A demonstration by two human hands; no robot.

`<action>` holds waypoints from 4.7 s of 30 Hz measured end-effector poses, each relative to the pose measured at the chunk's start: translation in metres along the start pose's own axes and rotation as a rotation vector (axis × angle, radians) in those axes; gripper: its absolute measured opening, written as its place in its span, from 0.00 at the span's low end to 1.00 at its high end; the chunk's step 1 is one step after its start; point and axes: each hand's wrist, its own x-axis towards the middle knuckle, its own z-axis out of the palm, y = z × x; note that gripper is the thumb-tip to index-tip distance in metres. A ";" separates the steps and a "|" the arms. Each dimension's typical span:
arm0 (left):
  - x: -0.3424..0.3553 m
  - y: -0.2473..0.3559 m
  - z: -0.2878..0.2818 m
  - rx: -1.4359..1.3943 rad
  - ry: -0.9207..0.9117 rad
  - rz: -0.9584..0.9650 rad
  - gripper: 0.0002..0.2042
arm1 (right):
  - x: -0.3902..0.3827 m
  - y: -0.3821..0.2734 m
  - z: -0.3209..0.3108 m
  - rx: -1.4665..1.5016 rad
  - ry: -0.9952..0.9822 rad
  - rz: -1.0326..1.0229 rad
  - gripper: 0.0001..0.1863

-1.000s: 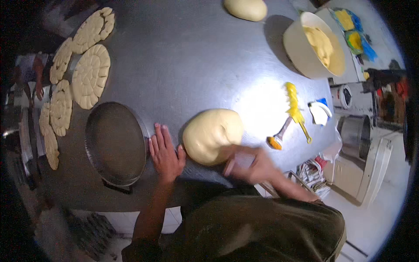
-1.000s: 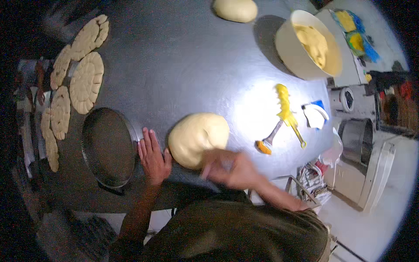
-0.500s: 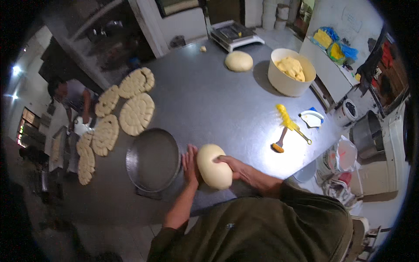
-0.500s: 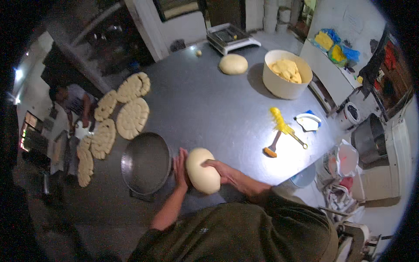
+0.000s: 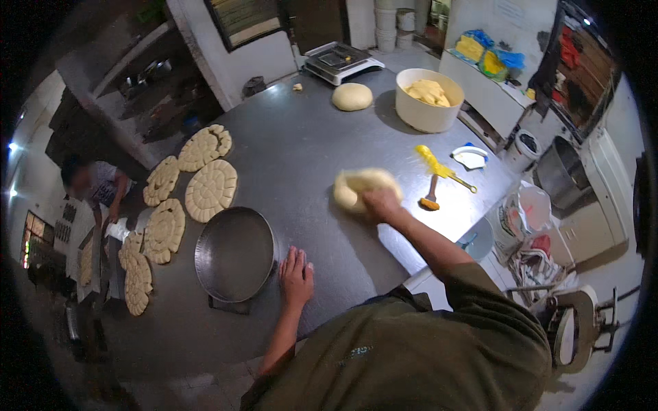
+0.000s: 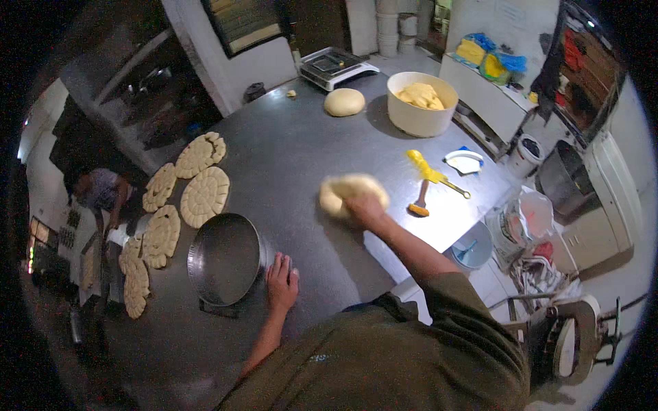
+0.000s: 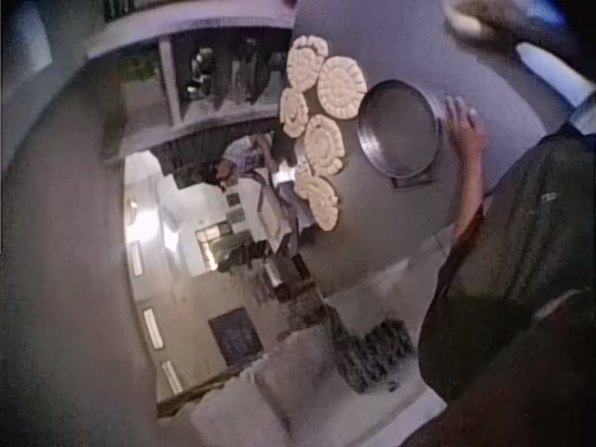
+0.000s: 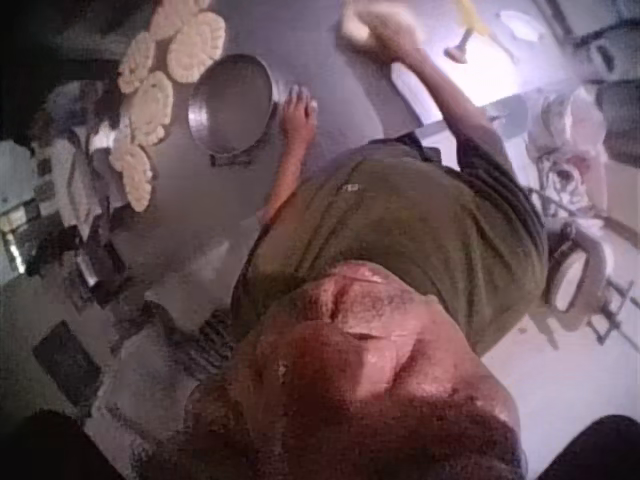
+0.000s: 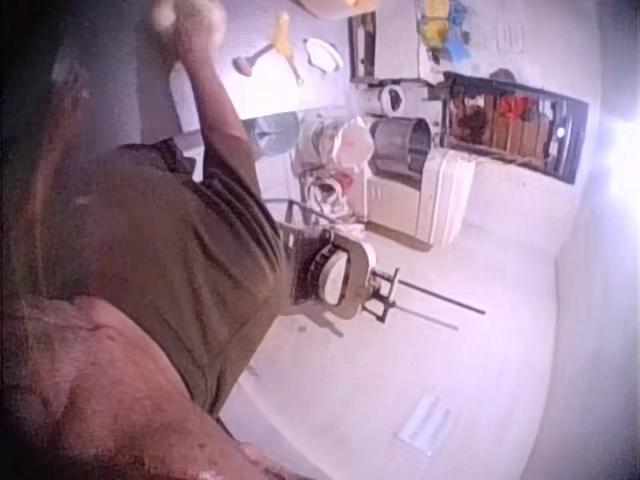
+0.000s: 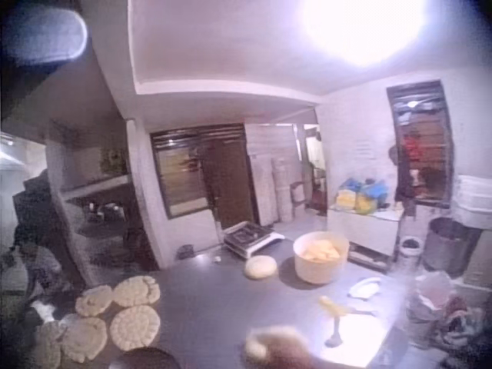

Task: The person flattens dough by hand on a metal table, places it into a circular metal pan, and then uses a manual dough divider machine to press and score the dough in the pan.

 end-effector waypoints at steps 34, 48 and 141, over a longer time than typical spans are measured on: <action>0.107 0.070 0.029 0.291 -0.662 0.053 0.65 | -0.020 -0.136 0.054 0.652 -0.001 -0.292 0.46; 0.136 0.118 0.063 0.138 -0.609 0.129 0.68 | -0.016 -0.072 0.044 0.531 -0.060 -0.324 0.46; 0.099 0.020 0.029 0.515 -0.455 0.140 0.38 | -0.027 -0.090 0.044 0.191 -0.048 0.115 0.43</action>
